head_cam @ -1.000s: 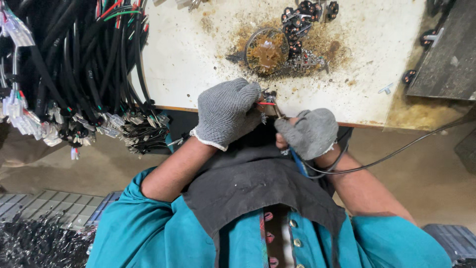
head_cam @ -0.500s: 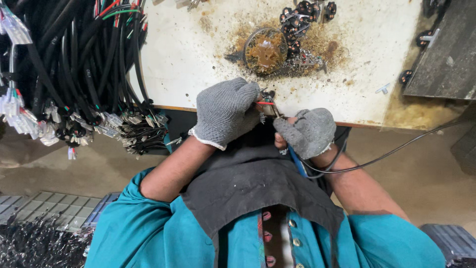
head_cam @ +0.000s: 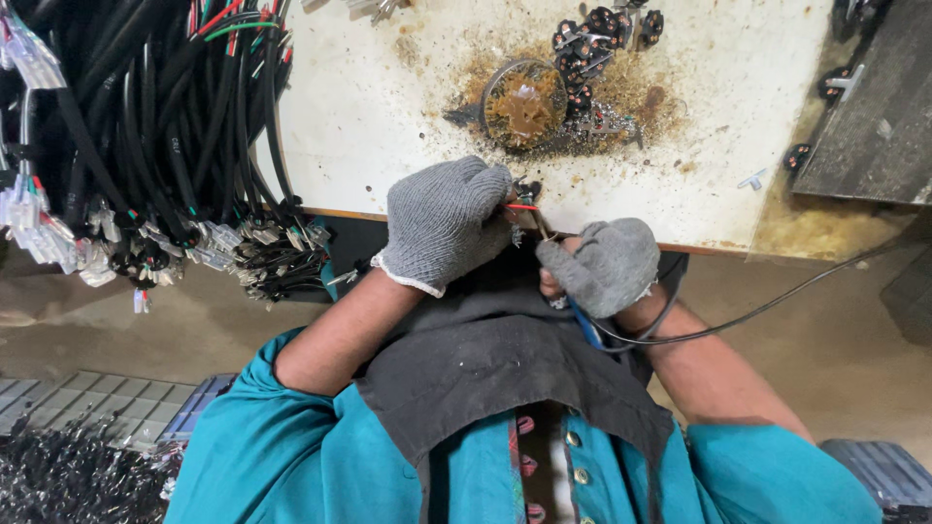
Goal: The person solders wires at a workbench, holding a soldering iron in one hand and wire in the other, dipping the wire into a flux container and applying the iron to the wire ends to solder them, working through multiple wires one at a time.
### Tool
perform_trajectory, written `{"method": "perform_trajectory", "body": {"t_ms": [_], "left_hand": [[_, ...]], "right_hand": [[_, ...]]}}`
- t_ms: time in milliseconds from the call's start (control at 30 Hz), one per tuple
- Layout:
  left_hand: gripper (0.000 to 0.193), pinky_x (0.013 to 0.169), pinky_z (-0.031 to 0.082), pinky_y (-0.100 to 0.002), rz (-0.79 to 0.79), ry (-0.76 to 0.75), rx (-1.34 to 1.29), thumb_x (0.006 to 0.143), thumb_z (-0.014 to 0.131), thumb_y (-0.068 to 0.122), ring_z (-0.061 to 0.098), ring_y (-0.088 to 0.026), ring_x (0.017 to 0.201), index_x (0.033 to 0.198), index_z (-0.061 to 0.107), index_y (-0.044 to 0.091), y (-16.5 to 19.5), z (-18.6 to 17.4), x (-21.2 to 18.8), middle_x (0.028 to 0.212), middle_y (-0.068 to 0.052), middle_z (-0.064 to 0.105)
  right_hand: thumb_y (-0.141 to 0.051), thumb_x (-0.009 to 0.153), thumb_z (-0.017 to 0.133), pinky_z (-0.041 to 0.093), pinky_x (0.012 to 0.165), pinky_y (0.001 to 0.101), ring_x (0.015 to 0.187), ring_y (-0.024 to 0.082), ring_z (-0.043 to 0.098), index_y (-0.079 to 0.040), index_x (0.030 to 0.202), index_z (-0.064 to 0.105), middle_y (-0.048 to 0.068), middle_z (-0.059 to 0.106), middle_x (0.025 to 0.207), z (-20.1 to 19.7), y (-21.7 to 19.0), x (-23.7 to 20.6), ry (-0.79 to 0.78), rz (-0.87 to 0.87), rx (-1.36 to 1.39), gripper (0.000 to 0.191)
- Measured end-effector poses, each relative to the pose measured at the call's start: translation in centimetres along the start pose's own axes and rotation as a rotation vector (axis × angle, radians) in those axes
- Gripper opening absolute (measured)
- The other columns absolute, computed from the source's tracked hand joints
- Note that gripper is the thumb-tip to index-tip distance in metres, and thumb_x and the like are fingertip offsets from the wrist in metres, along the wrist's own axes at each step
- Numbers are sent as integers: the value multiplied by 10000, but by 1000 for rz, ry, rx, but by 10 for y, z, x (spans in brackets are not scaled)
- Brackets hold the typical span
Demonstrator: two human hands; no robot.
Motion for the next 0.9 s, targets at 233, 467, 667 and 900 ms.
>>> {"method": "perform_trajectory", "body": {"t_ms": [233, 467, 667, 900], "left_hand": [[212, 566, 472, -436, -11, -31, 6, 725, 790, 234, 641, -286, 689, 837, 620, 172, 0, 2, 0, 766, -53, 589], [227, 570, 474, -437, 7, -30, -6, 720, 792, 238, 640, -289, 696, 841, 615, 165, 1, -1, 0, 775, -57, 590], [230, 574, 475, -438, 4, -17, 5, 714, 790, 236, 640, -289, 702, 848, 614, 172, 1, 1, -1, 779, -56, 588], [232, 584, 477, -445, 30, 1, -9, 721, 783, 225, 634, -293, 705, 871, 615, 169, -1, 1, -4, 794, -61, 589]], "right_hand": [[-268, 951, 691, 554, 497, 305, 505, 160, 685, -20, 598, 691, 83, 682, 552, 3, -5, 2, 26, -87, -343, 431], [-271, 932, 680, 535, 483, 314, 506, 156, 675, -30, 704, 711, 76, 674, 571, 6, 1, 5, 21, 21, -262, 333], [-238, 939, 702, 523, 454, 318, 483, 150, 650, 16, 603, 633, 83, 636, 543, 2, 6, 2, 19, 48, -7, 427], [-20, 969, 740, 512, 562, 243, 675, 116, 648, 28, 1010, 651, 67, 706, 826, -4, -3, -15, 379, -40, 885, 109]]}}
Point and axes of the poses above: each hand's wrist, its own x-axis towards the middle knuckle, its own z-axis out of the palm, y = z × x, the point moved 2 cm from there along x, towards the middle knuckle
